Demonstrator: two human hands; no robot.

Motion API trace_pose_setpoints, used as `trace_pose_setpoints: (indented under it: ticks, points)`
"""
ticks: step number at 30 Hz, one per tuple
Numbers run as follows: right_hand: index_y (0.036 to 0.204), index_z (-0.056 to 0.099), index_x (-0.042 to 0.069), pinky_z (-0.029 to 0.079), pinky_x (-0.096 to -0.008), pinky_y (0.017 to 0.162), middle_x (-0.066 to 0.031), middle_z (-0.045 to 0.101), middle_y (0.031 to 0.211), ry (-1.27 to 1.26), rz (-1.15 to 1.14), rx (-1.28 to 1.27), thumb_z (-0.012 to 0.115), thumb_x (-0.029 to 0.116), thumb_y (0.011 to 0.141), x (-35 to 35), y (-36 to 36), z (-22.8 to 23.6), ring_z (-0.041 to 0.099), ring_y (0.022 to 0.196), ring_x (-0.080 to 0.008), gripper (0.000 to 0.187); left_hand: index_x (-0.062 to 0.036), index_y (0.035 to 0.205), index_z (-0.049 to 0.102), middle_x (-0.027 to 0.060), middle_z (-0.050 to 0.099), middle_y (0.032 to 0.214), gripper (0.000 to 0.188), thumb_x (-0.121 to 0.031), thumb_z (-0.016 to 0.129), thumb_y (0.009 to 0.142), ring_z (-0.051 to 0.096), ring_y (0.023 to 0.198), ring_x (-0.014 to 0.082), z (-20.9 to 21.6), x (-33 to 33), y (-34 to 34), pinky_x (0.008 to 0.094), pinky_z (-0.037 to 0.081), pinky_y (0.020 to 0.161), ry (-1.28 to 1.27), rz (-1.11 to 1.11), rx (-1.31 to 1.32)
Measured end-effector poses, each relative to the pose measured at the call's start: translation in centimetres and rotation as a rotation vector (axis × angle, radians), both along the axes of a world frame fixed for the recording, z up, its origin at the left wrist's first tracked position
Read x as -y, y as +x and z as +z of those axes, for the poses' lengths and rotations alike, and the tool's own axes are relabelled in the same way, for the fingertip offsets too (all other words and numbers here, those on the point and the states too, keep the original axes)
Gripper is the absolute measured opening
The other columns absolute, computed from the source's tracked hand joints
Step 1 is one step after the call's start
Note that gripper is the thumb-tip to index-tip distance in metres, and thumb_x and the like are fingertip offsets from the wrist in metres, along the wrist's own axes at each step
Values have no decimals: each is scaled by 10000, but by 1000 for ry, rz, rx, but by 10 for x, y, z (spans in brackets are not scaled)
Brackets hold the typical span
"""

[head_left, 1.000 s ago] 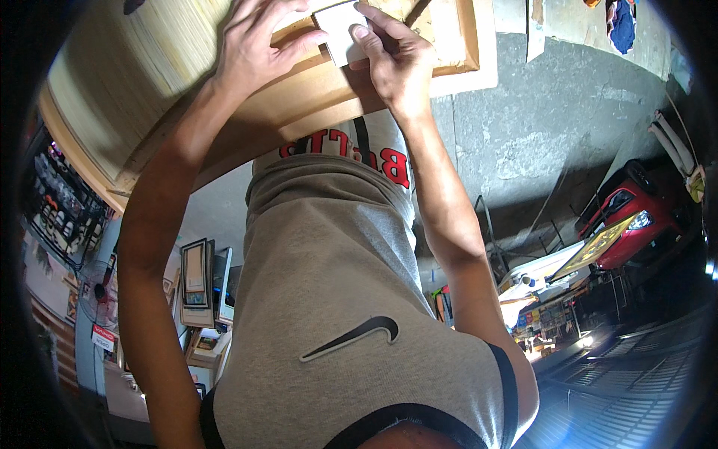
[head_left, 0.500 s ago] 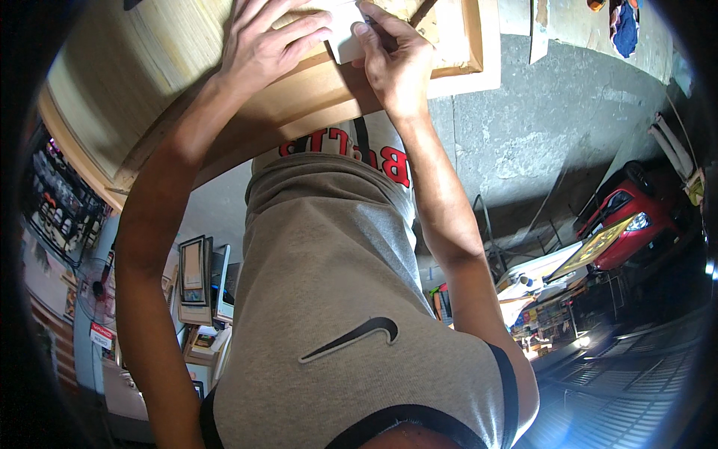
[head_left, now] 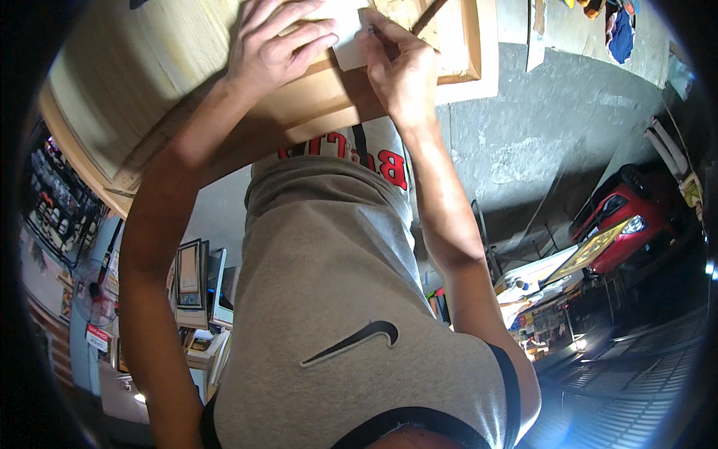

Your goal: The person assembles a wooden frame by attaching small wooden pieces to the edges using a nail gun. They repeatedly position the pieces, fire nails, and adjust the frame on a workbench.

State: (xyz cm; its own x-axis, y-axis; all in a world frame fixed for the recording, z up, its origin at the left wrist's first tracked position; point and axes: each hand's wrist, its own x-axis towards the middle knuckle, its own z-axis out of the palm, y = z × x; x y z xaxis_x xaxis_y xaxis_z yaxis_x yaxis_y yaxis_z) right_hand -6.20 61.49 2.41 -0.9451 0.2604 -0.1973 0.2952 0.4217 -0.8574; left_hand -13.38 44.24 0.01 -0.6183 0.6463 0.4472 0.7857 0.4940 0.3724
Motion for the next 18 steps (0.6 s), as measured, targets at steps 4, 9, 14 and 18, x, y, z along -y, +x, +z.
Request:
trace_pose_setpoints:
  ticks: [4,9,14,18]
  points:
    - [1080,726,48,565,-366,613,-191,709,862,463,217,56,768,221,808,-6,-22,39,702,674,-270,325,-183,888,734,-4,668,1115,191,-267,764,719,591,1088,195,-9,10,0,361,419,896,-48,1,16]
    - [1071,622,-29,481,-394,761,-151,618,988,490,492,-612,646,193,854,54,-137,45,583,908,-296,311,-183,902,749,-23,664,1042,237,-313,793,709,560,1104,203,-14,14,4,452,403,936,-3,2,76]
    - [1276,560,-48,367,-501,989,-203,519,1274,1256,1090,171,572,199,883,163,-220,64,459,1239,-333,464,-199,812,687,-49,644,1050,148,-284,788,746,555,1103,204,-13,9,4,411,421,907,61,61,43]
    - [1374,479,-60,414,-457,970,-217,528,1283,843,997,-2,574,196,872,133,-216,83,503,1202,-312,572,-171,852,685,-30,649,1081,123,-242,753,778,562,1096,193,-8,10,3,393,430,910,34,21,81]
